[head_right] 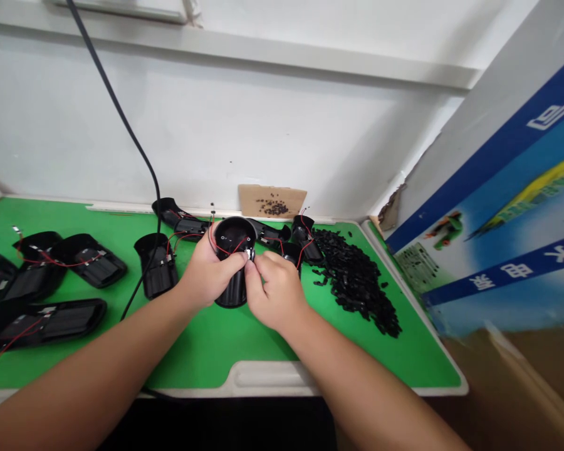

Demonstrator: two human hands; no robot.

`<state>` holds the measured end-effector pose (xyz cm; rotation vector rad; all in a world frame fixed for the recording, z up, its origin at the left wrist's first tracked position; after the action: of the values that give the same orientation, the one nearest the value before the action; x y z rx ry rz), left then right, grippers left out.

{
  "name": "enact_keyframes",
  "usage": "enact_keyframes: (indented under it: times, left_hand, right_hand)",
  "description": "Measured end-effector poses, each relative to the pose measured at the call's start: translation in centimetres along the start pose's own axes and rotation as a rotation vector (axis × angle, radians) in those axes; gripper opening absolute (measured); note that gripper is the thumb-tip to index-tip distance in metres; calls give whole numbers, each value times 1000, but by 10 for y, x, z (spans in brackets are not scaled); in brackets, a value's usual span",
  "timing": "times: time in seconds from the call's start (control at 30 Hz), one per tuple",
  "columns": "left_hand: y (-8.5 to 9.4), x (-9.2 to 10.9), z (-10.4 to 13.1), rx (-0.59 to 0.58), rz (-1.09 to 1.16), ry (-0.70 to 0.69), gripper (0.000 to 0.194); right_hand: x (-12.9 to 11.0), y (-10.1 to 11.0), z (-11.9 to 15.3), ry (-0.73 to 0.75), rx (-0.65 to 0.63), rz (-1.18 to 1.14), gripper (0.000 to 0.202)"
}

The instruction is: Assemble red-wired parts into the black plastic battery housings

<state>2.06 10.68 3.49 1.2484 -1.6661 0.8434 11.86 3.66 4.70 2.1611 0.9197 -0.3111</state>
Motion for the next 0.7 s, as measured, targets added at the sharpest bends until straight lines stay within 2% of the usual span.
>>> enact_keyframes:
  times: [0.6, 0.7]
  left_hand:
    - [-4, 3, 3, -37, -1, 11, 35]
    - [-5, 6, 4, -38, -12, -13, 42]
  right_hand:
    - [0, 5, 0, 16, 25, -25, 34]
    - [-2, 6, 1, 30, 33, 8, 34]
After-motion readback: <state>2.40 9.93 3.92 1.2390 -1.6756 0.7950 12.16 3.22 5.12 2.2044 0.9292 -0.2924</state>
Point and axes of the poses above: each hand's wrist, its own z-axis away from the middle knuckle, its own y-axis out of the back of the hand, x = y × z, the point moved 9 cm from there along -z, towards the middle knuckle, and after that the axes turned 1 degree about z, right-handed, at the moved point
